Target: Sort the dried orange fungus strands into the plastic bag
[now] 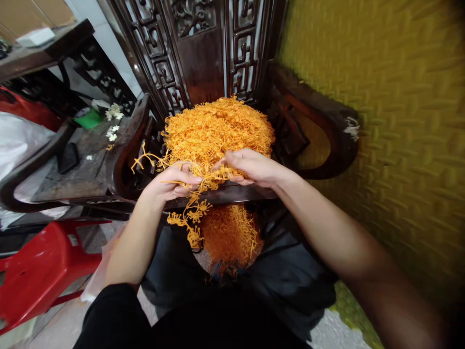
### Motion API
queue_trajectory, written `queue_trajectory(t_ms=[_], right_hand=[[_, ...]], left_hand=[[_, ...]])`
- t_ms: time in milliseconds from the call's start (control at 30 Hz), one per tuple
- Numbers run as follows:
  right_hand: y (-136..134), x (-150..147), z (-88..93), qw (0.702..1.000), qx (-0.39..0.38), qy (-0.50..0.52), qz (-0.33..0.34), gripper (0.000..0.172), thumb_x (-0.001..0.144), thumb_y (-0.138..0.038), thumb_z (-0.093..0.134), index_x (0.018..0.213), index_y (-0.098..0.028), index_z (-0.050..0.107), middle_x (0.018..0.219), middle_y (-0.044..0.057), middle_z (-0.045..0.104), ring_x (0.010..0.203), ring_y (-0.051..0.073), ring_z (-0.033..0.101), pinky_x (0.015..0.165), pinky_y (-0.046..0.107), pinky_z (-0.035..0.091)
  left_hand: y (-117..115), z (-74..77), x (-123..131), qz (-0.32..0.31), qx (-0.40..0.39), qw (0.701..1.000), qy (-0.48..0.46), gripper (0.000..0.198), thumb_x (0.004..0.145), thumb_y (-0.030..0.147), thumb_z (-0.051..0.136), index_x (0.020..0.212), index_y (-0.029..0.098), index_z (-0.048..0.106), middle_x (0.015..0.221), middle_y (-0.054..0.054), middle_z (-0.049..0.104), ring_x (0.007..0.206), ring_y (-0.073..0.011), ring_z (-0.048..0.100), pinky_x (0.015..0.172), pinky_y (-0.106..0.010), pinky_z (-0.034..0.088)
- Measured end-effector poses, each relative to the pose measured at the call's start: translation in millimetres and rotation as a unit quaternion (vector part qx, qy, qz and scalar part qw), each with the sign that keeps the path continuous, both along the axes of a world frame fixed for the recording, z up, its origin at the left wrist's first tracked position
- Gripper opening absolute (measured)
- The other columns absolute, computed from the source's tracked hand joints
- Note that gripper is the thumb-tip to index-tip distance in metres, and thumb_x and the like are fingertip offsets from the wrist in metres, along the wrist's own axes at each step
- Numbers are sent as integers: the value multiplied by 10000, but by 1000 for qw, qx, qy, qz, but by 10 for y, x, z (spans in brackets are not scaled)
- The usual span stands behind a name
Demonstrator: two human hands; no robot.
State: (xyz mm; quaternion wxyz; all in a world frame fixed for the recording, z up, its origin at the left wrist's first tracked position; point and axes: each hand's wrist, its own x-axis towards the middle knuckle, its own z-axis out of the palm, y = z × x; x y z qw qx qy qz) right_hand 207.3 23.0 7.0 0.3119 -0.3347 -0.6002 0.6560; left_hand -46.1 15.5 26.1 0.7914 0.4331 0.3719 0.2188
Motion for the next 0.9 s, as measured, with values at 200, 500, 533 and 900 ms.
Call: queue_trajectory(t_ms=[200, 500, 533, 900], right_hand=[[4, 67, 24, 998, -18, 53, 29, 683, 809, -823, 665, 950, -155, 670, 524, -81, 427, 405, 42, 279, 385, 230, 167], [-24, 49, 17, 989, 98, -101, 38, 603, 895, -672, 674, 1218, -169, 751, 613, -52, 556, 505, 91, 428, 526, 263, 326], [-20, 34, 14, 984, 131, -122, 27, 560, 885, -637, 700, 1185, -169, 769, 685, -23, 639, 576, 111, 514, 596, 277, 391], [6, -19, -92, 920, 334, -202, -26, 462, 873, -492, 796, 1238, -210, 780, 1107, 76, 812, 904, 228, 736, 866, 346, 512]], left_hand=[[25, 2, -20, 21, 7, 1000, 7, 283, 712, 176, 854, 641, 134, 582, 485, 67, 434, 324, 25, 235, 317, -104, 157], [20, -25, 48, 30, 11, 999, -1, 266, 735, 168, 815, 602, 128, 588, 474, 64, 436, 305, 16, 245, 308, -119, 159], [24, -31, 55, 33, 10, 999, -5, 297, 735, 168, 813, 573, 128, 568, 478, 56, 450, 304, 17, 247, 305, -120, 158], [45, -15, 82, 93, -36, 993, -64, 263, 751, 110, 756, 605, 128, 539, 521, 35, 487, 314, 11, 256, 297, -109, 202]])
